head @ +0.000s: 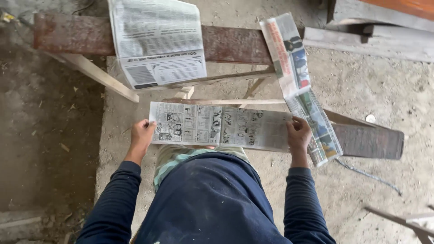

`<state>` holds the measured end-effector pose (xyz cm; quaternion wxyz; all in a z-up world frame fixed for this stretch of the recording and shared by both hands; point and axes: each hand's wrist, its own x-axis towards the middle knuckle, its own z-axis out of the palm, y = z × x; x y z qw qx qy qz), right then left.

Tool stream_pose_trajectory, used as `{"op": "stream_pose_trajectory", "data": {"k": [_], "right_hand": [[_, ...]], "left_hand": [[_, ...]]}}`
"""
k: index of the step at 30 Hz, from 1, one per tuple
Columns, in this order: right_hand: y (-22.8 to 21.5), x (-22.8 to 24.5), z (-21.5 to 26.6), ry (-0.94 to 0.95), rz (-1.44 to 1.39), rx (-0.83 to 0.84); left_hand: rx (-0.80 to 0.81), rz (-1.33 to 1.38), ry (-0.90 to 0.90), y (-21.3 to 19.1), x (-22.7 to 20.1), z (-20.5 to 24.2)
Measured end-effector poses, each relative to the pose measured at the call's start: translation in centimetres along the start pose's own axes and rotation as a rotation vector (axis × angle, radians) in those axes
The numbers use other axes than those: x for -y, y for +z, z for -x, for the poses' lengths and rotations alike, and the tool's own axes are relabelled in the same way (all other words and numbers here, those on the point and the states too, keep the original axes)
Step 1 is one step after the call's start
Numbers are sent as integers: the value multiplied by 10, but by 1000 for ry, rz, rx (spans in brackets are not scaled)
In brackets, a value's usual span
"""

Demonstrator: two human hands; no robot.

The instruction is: Wrapping long wooden furniture components in newspaper for protection.

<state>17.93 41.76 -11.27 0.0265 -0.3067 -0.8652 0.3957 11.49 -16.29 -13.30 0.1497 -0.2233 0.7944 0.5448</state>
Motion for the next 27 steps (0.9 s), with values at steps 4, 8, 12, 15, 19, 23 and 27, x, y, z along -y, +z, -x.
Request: {"op": "stream_pose_trajectory", "data": {"k": [4,8,12,15,19,23,27], "right_hand": [[-6,12,4,-12,14,-46],[-11,24,5,6,-29,-32],[-29,25,22,-16,-130,-54],[-46,35,16,-70,-163,-144],[-88,33,25,-46,-189,-213],[-118,3,21,-20,-264,-329],[-139,-46,26,32,-360,-570]], "left_hand": [[-9,10,9,0,-3,4],[-22,2,-38,0,-29,8],[-6,245,21,0,-49,25],[-9,442,127,2,-51,11],[55,436,210,19,-80,2],[81,164,295,80,-151,-19],[281,97,540,154,-239,-48]]}}
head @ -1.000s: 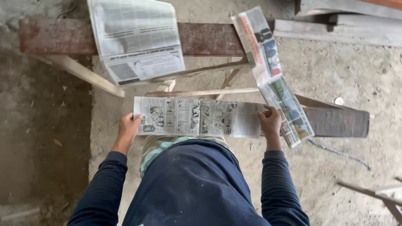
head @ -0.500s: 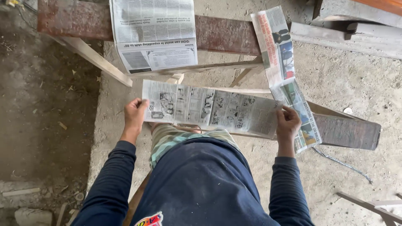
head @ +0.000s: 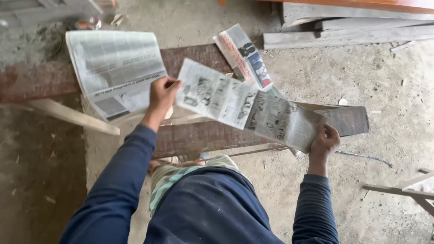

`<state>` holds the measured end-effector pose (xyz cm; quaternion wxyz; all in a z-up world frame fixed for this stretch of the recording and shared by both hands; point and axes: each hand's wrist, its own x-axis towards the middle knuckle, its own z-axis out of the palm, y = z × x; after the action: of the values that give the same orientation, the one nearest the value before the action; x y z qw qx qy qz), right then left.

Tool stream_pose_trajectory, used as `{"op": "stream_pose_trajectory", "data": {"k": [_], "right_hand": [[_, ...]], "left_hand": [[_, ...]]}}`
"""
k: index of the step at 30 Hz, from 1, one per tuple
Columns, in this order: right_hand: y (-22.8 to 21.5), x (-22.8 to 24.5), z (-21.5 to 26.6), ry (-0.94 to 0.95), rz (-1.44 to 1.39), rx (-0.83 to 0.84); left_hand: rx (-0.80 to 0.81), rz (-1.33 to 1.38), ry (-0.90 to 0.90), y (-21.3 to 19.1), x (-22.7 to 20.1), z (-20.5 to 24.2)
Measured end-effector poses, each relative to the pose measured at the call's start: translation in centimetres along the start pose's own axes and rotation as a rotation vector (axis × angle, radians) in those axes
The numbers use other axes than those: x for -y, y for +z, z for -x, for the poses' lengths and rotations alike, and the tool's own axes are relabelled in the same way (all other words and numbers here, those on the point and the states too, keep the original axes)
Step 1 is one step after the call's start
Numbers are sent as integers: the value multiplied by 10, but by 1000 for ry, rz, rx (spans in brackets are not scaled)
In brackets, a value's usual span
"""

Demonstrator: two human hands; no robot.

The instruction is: Wrapping long wooden furniture components in newspaper for protection.

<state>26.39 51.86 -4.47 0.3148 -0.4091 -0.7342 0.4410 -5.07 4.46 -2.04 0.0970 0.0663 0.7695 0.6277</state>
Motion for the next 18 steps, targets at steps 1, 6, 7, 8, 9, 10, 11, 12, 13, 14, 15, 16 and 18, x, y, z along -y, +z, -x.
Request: {"op": "stream_pose_trajectory", "data": {"k": [1,6,7,8,9,10,11,12,13,14,15,16,18], "right_hand": [[-11,-16,-3,2,-23,-86],[-24,-60,6,27,-102,-305],[-21,-78,4,36,-127,-338],[-22,-75,6,38,-126,-368],[-21,-72,9,32,-112,-370],[-15,-68,11,27,-102,-357],[-10,-61,14,31,-104,-370],[0,-54,16,50,-102,-359],[11,-46,18,68,-100,-347],[18,-46,16,71,-107,-354],[25,-45,13,67,-74,-351],[30,-45,13,64,-35,-339],[35,-41,15,79,27,-326]], "left_hand": [[94,15,39,19,-15,-20],[295,121,85,100,-42,-86],[322,147,75,115,-43,-100],[350,149,86,128,-41,-114],[256,58,177,142,-39,-128],[145,-37,262,147,-36,-140],[158,-39,269,151,-39,-148],[117,-63,238,151,-43,-156],[76,-87,208,150,-46,-166],[80,-92,216,147,-52,-166],[120,-24,127,145,-58,-167],[153,44,29,140,-60,-162],[249,-44,-107,120,-74,-134]]}}
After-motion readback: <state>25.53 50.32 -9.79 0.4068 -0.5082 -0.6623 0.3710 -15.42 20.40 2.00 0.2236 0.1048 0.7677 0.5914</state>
